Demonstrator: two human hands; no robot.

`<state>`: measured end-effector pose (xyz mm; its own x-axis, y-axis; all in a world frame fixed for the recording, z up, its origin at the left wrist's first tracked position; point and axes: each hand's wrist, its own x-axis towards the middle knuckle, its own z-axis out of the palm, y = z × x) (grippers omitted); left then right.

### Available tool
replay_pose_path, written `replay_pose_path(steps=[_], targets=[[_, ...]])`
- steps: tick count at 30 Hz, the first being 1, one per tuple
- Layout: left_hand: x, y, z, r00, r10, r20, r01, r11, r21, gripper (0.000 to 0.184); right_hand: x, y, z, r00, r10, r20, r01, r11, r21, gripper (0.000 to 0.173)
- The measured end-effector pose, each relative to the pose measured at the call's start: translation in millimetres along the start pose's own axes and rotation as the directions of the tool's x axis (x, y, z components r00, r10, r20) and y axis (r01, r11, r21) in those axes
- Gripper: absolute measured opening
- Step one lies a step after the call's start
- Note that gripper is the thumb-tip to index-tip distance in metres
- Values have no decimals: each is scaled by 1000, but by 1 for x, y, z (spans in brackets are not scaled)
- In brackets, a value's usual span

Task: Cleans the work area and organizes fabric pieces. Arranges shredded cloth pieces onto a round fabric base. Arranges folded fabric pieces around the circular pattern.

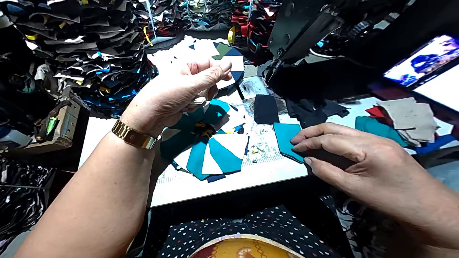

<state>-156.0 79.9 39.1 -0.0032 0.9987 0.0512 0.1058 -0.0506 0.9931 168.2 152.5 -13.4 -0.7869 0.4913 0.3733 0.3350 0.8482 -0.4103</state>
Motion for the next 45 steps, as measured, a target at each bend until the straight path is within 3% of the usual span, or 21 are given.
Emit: replay_pose_path(steps=[29,45], targets=[[1,-1,1,1000,3,10,-4,996,87,22,-4,8,-2,998,-57,-1,57,997,55,17],[2,-4,1,1000,2,-1,-1,994,105,21,-9,7,-1,998,-64,-14,64,997,53,23]])
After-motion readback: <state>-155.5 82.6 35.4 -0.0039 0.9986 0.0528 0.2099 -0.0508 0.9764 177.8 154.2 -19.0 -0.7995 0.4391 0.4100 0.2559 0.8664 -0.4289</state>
